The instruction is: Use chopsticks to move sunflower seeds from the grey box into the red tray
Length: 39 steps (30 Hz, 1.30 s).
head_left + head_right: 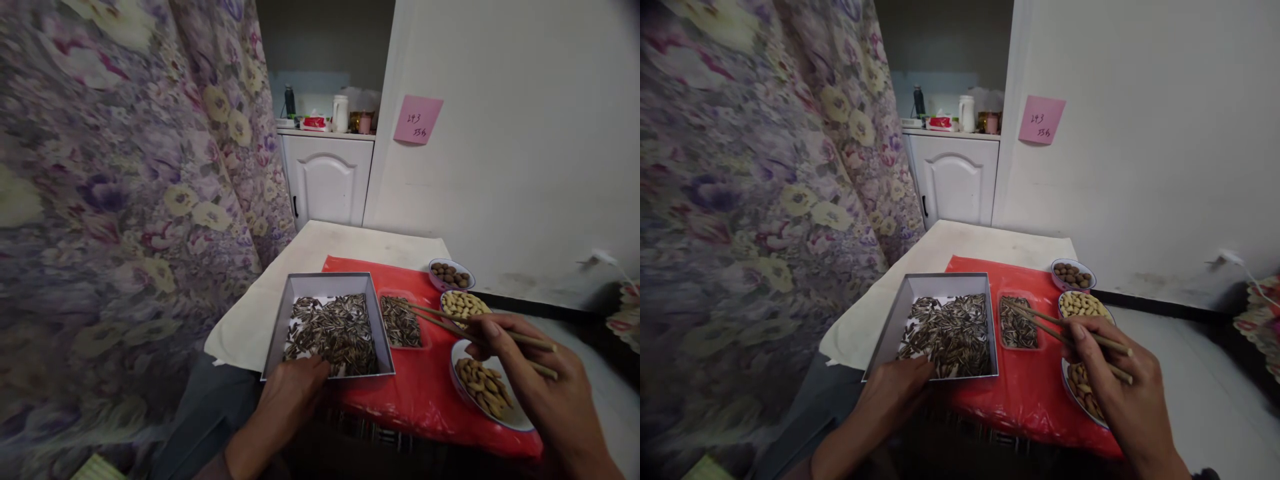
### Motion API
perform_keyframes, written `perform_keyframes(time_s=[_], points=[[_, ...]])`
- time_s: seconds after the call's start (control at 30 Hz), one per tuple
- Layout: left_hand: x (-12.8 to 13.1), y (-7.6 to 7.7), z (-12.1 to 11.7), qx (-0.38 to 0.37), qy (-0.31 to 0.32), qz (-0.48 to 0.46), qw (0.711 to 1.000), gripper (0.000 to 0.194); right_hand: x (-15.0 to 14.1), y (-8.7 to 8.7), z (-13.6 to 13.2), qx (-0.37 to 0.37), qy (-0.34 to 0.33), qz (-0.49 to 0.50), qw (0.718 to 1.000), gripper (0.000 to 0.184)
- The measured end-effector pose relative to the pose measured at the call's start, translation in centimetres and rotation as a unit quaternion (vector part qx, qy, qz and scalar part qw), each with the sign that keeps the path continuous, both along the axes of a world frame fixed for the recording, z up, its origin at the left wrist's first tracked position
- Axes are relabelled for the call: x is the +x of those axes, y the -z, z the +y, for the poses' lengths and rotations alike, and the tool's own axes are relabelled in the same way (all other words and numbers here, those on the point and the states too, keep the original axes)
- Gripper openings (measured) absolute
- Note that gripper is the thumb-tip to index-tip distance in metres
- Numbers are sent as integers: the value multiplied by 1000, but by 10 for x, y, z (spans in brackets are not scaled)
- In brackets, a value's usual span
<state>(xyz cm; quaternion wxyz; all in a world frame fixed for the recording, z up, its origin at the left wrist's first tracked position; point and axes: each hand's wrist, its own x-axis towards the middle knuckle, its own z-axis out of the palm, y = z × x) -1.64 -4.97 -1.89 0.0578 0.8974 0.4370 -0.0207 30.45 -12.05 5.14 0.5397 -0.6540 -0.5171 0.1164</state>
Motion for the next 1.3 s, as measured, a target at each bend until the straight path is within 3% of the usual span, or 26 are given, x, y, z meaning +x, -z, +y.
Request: perform_keyframes(time_s=[0.2, 0.47, 0.77, 1.0, 1.17, 1.3], points=[[-1, 0, -2, 7, 3, 0, 1000, 12, -45, 7, 14, -17, -184, -89, 979, 18], [1, -2, -2, 5, 0, 12, 1000, 11, -72, 32, 33, -5, -240, -196, 951, 19], [0, 5, -1, 13, 0, 2, 1000, 9, -69, 35, 38, 7, -236, -165, 958, 16], [0, 1, -1, 9, 1, 10, 1000, 10, -54, 18, 25, -5, -220, -95, 971, 18], [0, 3, -1, 7, -2, 9, 1000, 10, -29, -4, 4, 11, -112, -64, 992, 19], [-1, 6, 0, 10, 1, -2, 1000, 10, -7, -8, -4, 8, -5, -25, 1000, 27]])
